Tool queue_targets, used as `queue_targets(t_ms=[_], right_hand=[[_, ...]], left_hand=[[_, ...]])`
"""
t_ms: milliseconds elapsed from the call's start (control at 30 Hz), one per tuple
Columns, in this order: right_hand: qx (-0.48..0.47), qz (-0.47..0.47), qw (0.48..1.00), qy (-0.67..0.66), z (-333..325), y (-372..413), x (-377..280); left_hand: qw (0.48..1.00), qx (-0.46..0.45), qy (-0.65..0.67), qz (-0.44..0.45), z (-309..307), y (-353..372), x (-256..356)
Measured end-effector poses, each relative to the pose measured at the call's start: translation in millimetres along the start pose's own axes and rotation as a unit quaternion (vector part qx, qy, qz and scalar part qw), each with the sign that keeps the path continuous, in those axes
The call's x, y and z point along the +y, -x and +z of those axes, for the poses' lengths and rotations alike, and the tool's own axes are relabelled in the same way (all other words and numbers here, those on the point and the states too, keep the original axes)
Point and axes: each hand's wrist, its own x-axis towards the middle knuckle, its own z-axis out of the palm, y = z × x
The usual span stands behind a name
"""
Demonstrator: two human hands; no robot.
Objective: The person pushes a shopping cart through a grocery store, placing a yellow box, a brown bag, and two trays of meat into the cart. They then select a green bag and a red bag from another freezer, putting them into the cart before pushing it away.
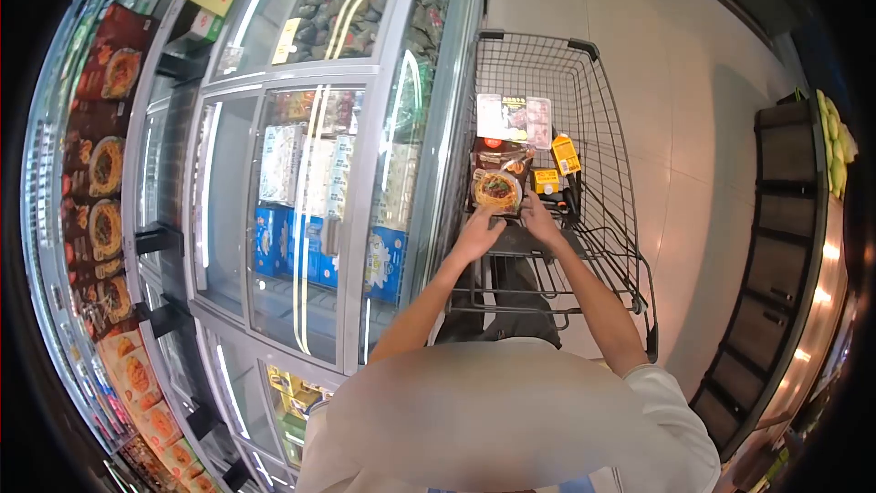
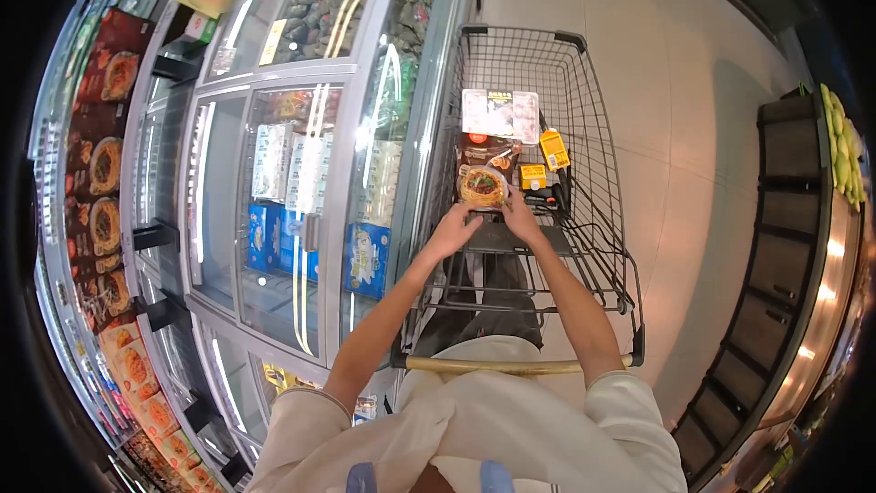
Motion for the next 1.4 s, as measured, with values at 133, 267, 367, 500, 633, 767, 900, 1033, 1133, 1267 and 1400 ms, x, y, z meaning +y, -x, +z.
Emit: queue_targets(t_ms=[133,267,367,500,633,767,900,1033,1133,1267,1400], right_hand=[[0.008,-0.030,0.998,0.049,-20,88,-100],[0.117,-0.126,0.985,0.021,-3,195,-208],[0.253,-0.195,0.947,0.022,31,255,-215],[0.279,-0.281,0.907,0.145,51,301,-170],[0.262,-0.258,0.907,0.204,47,302,-158],[0.288,-0.241,0.877,0.300,37,293,-167],[0.307,-0.200,0.866,0.341,10,303,-164],[0.289,-0.134,0.867,0.382,-21,315,-123],[0.206,-0.095,0.937,0.265,-34,316,-116],[0.222,-0.129,0.933,0.251,-31,317,-130],[0.223,-0.142,0.930,0.254,-42,314,-128]], left_hand=[[0.987,0.107,0.081,0.090,-52,110,77],[0.962,0.242,0.049,0.117,-94,225,78],[0.963,0.249,0.097,0.037,-102,288,42],[0.970,0.211,0.121,0.020,-108,326,8],[0.975,0.183,0.112,0.058,-106,321,19],[0.977,0.141,0.009,0.161,-93,293,56],[0.962,0.060,-0.067,0.258,-72,268,86],[0.949,-0.069,-0.138,0.276,-47,254,86],[0.941,-0.118,-0.168,0.270,-34,247,89],[0.943,-0.120,-0.203,0.235,-29,228,81],[0.947,-0.095,-0.232,0.198,-18,222,81]])
